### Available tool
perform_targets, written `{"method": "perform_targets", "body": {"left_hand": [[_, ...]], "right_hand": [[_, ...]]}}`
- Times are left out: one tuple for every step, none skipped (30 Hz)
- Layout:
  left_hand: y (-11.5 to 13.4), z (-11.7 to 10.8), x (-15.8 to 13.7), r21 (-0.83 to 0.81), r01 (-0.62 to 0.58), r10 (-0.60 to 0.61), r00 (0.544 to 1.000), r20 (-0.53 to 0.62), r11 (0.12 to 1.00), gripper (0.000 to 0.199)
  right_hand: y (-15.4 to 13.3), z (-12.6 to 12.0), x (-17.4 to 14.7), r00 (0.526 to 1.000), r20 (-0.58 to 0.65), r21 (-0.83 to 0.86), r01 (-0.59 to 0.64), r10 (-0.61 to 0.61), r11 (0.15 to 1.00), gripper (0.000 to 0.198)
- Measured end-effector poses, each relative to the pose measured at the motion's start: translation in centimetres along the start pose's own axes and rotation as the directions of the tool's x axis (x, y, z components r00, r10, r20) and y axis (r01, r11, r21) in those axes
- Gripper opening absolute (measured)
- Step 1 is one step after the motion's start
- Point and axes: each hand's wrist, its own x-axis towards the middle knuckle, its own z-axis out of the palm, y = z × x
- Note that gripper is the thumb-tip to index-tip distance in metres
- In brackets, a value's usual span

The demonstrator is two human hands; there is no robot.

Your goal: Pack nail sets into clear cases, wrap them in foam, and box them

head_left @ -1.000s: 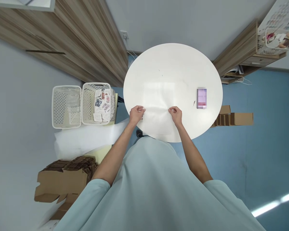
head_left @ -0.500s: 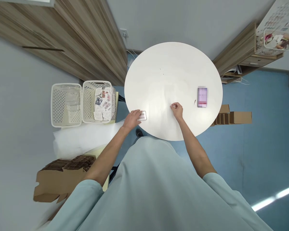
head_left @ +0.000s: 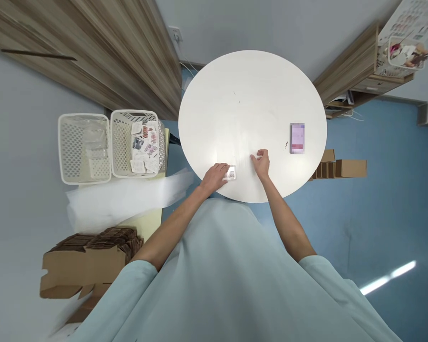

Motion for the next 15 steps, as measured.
{"method": "perform_targets", "body": {"left_hand": [[0.0,0.5,0.1,0.0,0.0,0.0,1.0,0.007,1.0,0.066],[0.0,0.9,0.2,-0.003,0.001,-0.001,1.0,0.01,1.0,0.066],[-0.1,1.2,0.1,-0.008,0.0,0.0,1.0,0.01,1.0,0.066],[-0.2,1.4,0.1,-0.016,-0.001,0.001,1.0,0.007,1.0,0.066],[-0.3,1.6,0.0,-0.023,-0.002,0.002,1.0,0.003,1.0,0.067],[-0.5,1.7,-0.1,-0.03,-0.002,0.002,1.0,0.0,1.0,0.067],[-0.6,1.7,-0.3,-0.036,-0.001,0.0,1.0,-0.001,0.999,0.068],[-0.7,1.7,-0.4,-0.043,0.003,-0.003,1.0,-0.002,0.999,0.069],[-0.9,1.7,-0.5,-0.05,0.009,-0.009,1.0,-0.002,0.999,0.07],[-1.1,1.7,-0.6,-0.06,0.013,-0.013,1.0,-0.003,0.998,0.071],[-1.2,1.8,-0.7,-0.072,0.014,-0.014,1.0,-0.003,0.997,0.071],[-1.4,1.8,-0.8,-0.084,0.013,-0.013,1.0,-0.005,0.996,0.071],[-1.6,1.9,-0.9,-0.094,0.01,-0.011,1.0,-0.008,0.996,0.071],[-1.7,1.9,-0.9,-0.098,0.006,-0.007,1.0,-0.011,0.995,0.069],[-1.8,2.0,-1.0,-0.098,0.002,-0.003,1.0,-0.013,0.995,0.068]], "right_hand": [[0.4,-0.3,-0.8,1.0,0.0,-0.001,-0.016,0.016,1.0,0.04],[0.9,-0.7,-1.7,1.0,0.0,-0.002,-0.031,0.031,1.0,0.042],[1.4,-1.1,-2.6,0.999,-0.003,-0.004,-0.046,0.046,0.999,0.043],[2.0,-1.5,-3.6,0.998,-0.004,-0.004,-0.059,0.059,0.998,0.044],[2.5,-1.8,-4.6,0.998,-0.004,-0.003,-0.07,0.07,0.998,0.045],[3.1,-2.1,-5.6,0.996,-0.006,-0.002,-0.084,0.084,0.996,0.045],[3.6,-2.3,-6.5,0.995,-0.003,-0.001,-0.097,0.097,0.995,0.045],[4.1,-2.5,-7.3,0.994,0.001,0.001,-0.111,0.111,0.994,0.043],[4.4,-2.6,-8.1,0.992,0.009,0.007,-0.127,0.127,0.992,0.04],[4.7,-2.7,-8.8,0.99,0.016,0.015,-0.143,0.143,0.99,0.038],[4.8,-2.7,-9.4,0.987,0.02,0.025,-0.157,0.157,0.987,0.036],[4.8,-2.6,-9.9,0.986,0.02,0.033,-0.168,0.168,0.985,0.035],[4.7,-2.6,-10.4,0.985,0.015,0.037,-0.174,0.173,0.984,0.035],[4.5,-2.5,-10.9,0.985,0.007,0.036,-0.17,0.17,0.985,0.034],[4.1,-2.3,-11.3,0.988,-0.001,0.028,-0.155,0.155,0.988,0.033]]}}
